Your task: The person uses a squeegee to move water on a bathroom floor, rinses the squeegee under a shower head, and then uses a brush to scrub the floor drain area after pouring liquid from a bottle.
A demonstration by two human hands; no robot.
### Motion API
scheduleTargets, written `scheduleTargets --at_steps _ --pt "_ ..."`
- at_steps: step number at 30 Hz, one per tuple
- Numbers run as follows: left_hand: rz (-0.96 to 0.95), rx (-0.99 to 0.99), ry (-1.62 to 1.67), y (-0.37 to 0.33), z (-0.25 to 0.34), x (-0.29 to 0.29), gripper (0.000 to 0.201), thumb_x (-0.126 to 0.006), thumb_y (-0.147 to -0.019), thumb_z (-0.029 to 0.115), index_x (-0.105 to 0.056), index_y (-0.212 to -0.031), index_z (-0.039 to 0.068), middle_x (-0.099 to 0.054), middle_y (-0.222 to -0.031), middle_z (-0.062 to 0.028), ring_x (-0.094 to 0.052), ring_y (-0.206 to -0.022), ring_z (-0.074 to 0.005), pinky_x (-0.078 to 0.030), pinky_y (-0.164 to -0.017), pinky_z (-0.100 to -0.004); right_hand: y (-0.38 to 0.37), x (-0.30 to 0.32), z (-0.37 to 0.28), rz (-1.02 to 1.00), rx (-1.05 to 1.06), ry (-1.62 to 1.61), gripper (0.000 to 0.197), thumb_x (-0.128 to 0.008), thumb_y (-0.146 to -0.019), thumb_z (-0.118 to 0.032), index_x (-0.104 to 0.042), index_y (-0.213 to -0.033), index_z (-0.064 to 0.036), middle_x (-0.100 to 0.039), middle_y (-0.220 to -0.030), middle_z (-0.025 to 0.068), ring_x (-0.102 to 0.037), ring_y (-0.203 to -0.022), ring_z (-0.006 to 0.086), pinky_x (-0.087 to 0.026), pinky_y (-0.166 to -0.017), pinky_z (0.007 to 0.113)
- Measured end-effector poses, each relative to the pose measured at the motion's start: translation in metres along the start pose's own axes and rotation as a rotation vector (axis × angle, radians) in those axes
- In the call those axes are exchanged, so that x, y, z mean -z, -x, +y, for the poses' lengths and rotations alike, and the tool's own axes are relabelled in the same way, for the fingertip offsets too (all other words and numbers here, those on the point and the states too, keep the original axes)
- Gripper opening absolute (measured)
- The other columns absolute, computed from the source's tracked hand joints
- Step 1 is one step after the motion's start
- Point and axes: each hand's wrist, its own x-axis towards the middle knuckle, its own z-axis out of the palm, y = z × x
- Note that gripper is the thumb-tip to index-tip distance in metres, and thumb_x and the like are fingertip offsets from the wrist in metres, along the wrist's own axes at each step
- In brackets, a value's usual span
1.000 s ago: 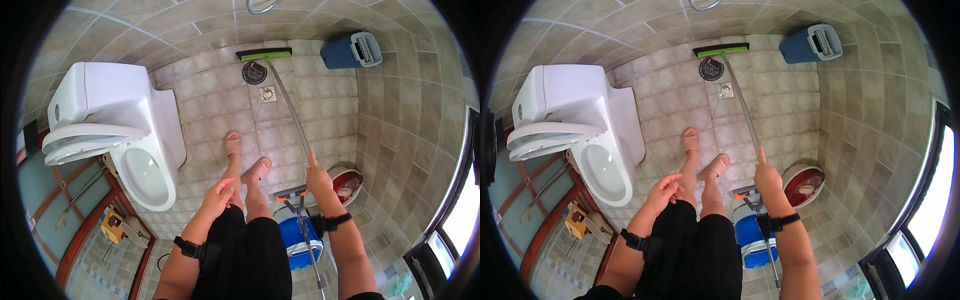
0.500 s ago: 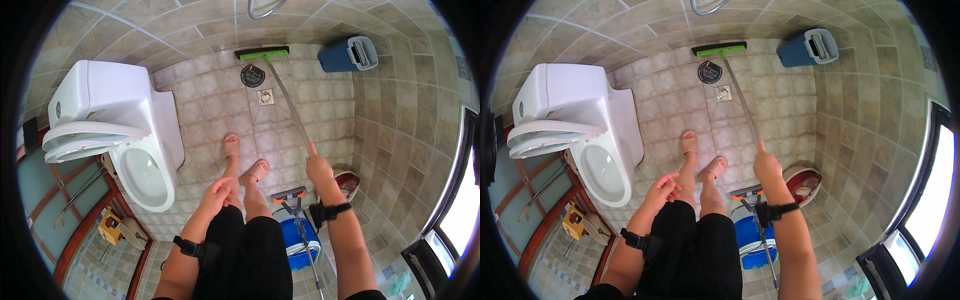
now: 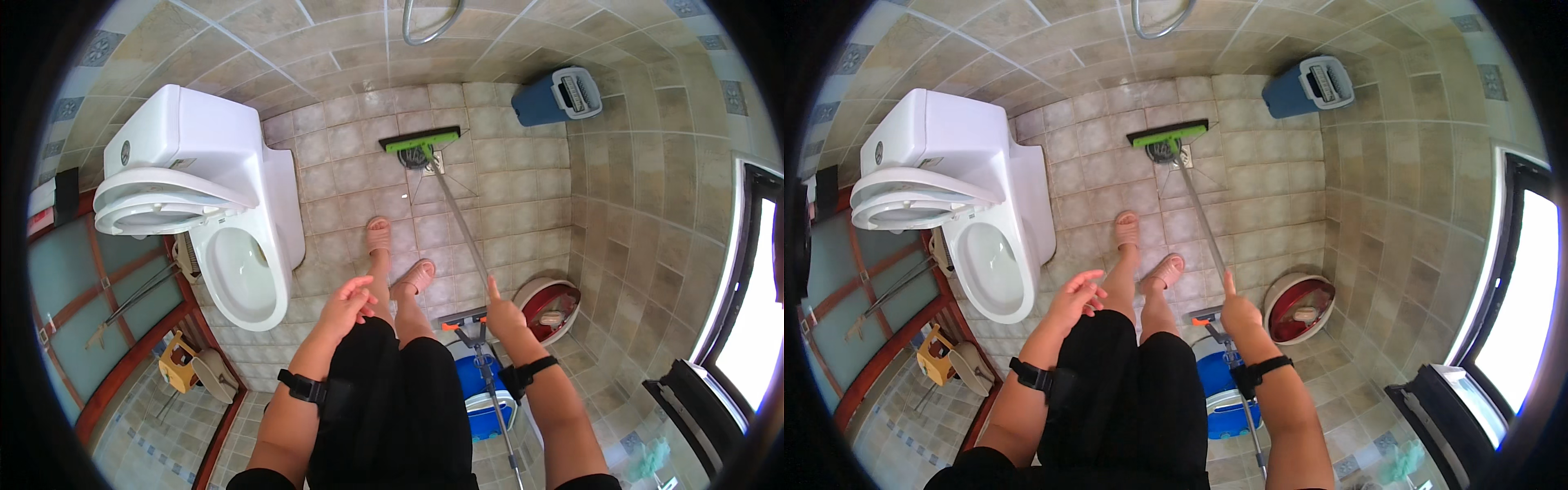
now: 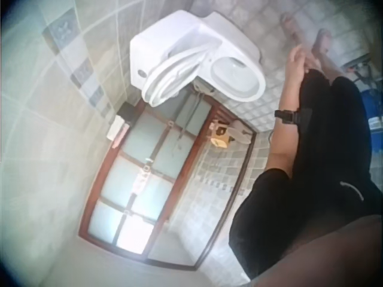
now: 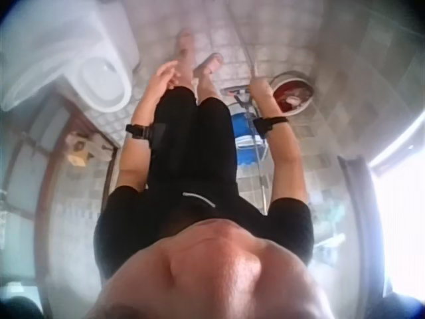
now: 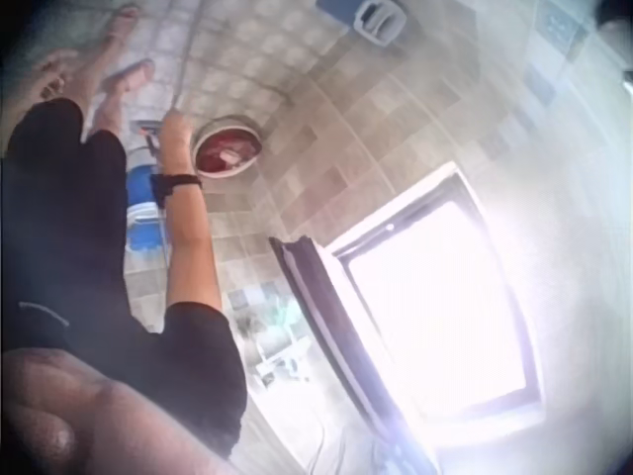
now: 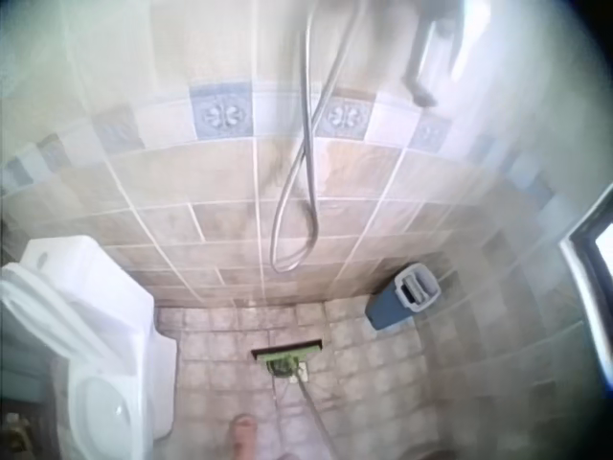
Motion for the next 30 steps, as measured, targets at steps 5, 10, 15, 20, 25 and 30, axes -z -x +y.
scheduleTargets --at_steps 5,10,15,20,25,30 --pt "0.049 -0.02 0.014 0.027 0.002 0.006 0.034 -0.046 -0.091 0.021 -0.048 -0.122 0.008 -0.059 -0.089 -0.0056 -0.056 -0.069 -0.011 -0.044 -0.058 -0.0222 0.04 -0.016 0.019 0.004 0.093 -0.031 0.073 -0.047 -0.084 -0.021 -0.003 -0.142 -0.0212 -0.062 -0.089 0.025 -0.061 -0.082 0.0393 -0.047 -0.073 0.048" --pt "0.098 -0.043 0.038 0.037 -0.016 0.006 0.033 -0.047 -0.091 0.02 -0.049 -0.12 0.006 -0.06 -0.087 -0.0052 -0.056 -0.066 -0.0104 -0.044 -0.055 -0.0216 0.017 0.029 -0.013 0.24 0.148 -0.107 0.06 -0.044 -0.087 -0.029 -0.016 -0.14 -0.0234 -0.06 -0.087 0.0274 -0.059 -0.081 0.041 -0.046 -0.073 0.05" --pt "0.11 -0.043 0.026 0.041 -0.022 0.003 0.033 -0.046 -0.09 0.02 -0.049 -0.12 0.007 -0.06 -0.087 -0.0052 -0.056 -0.066 -0.0105 -0.045 -0.055 -0.0215 -0.044 0.046 -0.073 0.216 0.184 -0.1 0.063 -0.045 -0.087 -0.025 -0.012 -0.141 -0.0255 -0.062 -0.094 0.0215 -0.061 -0.087 0.0366 -0.047 -0.077 0.048" --pt "0.185 -0.026 0.084 0.06 -0.028 0.014 0.032 -0.046 -0.09 0.021 -0.049 -0.12 0.008 -0.06 -0.088 -0.005 -0.056 -0.065 -0.0106 -0.045 -0.055 -0.0214 0.007 0.008 -0.035 0.029 0.172 0.214 0.07 -0.047 -0.084 -0.015 -0.009 -0.142 -0.024 -0.063 -0.096 0.0208 -0.063 -0.085 0.0313 -0.049 -0.072 0.045" --pt "0.212 -0.082 0.131 0.079 -0.015 0.01 0.033 -0.047 -0.091 0.023 -0.049 -0.121 0.009 -0.059 -0.089 -0.0053 -0.057 -0.068 -0.0114 -0.045 -0.056 -0.0223 0.06 0.032 0.045 0.04 0.073 0.34 0.07 -0.048 -0.085 -0.017 -0.009 -0.142 -0.0273 -0.063 -0.095 0.0208 -0.062 -0.086 0.0325 -0.048 -0.073 0.045" --pt "0.229 -0.11 0.127 0.093 -0.018 0.0 0.033 -0.048 -0.091 0.025 -0.05 -0.12 0.01 -0.06 -0.089 -0.0052 -0.056 -0.068 -0.0116 -0.045 -0.057 -0.0232 0.107 0.017 0.083 0.101 -0.007 0.136 0.063 -0.045 -0.087 -0.025 -0.013 -0.142 -0.0256 -0.062 -0.093 0.0224 -0.061 -0.086 0.0358 -0.048 -0.073 0.044"
